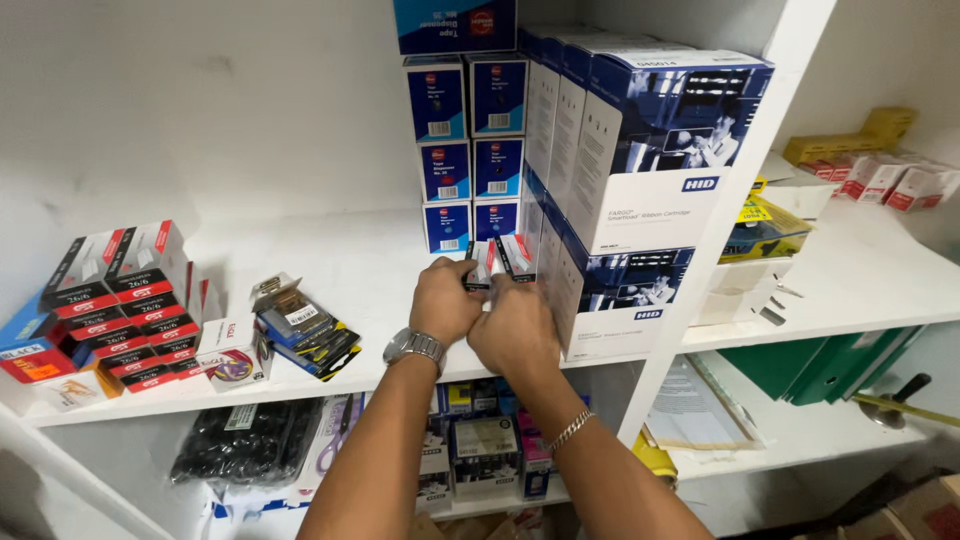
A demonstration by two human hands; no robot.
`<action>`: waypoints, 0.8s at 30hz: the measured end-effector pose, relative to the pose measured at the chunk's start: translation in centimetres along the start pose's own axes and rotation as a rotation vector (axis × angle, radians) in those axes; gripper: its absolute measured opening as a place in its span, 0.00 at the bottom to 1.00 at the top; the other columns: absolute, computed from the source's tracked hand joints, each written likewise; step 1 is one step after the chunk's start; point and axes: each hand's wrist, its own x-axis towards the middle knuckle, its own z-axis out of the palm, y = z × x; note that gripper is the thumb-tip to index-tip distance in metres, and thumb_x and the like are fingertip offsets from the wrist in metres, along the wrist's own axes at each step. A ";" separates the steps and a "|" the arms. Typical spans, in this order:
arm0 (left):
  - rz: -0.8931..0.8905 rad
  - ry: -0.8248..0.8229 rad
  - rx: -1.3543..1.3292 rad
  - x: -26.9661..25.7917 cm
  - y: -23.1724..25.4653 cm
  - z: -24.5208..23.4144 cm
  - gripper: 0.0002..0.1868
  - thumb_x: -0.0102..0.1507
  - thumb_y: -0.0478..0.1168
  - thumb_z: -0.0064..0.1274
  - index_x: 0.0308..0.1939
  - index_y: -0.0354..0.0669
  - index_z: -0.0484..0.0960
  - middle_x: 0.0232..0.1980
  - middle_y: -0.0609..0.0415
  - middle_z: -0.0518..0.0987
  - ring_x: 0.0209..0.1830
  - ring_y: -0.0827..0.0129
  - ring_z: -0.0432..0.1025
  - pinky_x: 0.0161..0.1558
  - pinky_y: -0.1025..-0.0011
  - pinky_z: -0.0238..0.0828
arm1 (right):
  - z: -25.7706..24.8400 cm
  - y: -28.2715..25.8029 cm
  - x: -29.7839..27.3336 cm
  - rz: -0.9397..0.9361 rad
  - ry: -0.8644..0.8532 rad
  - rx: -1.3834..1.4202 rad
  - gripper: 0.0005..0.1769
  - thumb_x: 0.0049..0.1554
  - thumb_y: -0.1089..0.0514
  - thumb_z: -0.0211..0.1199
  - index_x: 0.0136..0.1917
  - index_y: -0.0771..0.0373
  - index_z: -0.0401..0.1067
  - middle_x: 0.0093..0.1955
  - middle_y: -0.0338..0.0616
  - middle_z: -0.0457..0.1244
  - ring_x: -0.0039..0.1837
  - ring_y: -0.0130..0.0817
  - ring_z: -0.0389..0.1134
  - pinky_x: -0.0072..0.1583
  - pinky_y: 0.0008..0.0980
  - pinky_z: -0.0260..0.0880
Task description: The person organizes a cluttered white shelf by picking up various small boxes and packages from a cardboard box and the shelf surface. They stack blue and red boxes, arrange small white boxes, and place other items neatly on the shelf.
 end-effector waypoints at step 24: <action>0.074 0.485 0.447 -8.2 0.5 -19.1 0.17 0.61 0.44 0.61 0.53 0.52 0.86 0.51 0.48 0.81 0.57 0.48 0.73 0.58 0.50 0.70 | 1.0 1.3 -0.1 -0.177 0.120 -0.133 0.14 0.51 0.47 0.58 0.48 0.45 0.80 0.44 0.46 0.73 0.54 0.54 0.74 0.57 0.51 0.74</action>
